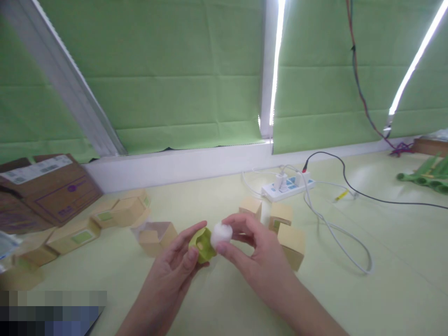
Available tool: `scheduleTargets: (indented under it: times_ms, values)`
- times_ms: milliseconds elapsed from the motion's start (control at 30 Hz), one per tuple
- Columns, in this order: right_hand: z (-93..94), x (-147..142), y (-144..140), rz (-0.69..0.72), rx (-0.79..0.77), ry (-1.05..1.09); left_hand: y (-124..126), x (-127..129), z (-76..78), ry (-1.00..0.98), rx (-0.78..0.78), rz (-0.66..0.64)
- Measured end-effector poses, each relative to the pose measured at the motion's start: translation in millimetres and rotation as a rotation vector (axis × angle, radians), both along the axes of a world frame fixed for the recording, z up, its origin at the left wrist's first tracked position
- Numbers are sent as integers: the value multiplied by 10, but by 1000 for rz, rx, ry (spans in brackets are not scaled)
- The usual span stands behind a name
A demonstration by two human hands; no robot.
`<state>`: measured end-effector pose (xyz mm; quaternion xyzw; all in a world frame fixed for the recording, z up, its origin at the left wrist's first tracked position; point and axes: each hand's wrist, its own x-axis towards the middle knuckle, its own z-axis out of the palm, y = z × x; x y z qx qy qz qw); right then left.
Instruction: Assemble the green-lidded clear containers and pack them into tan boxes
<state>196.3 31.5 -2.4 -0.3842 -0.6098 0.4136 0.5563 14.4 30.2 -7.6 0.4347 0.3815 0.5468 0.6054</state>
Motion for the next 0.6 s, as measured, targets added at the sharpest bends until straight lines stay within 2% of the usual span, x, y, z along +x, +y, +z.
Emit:
scheduleTargets:
  times_ms: [133,333,600]
  values:
    - [-15,-52,-10,73,-83,-4,6,-6,-16,27,27,-19]
    - [-40,-50,16,46,-94,19,6,7,-8,43,66,10]
    - [-31,-34,5,5,-100,-65,27,14,-1,64,97,20]
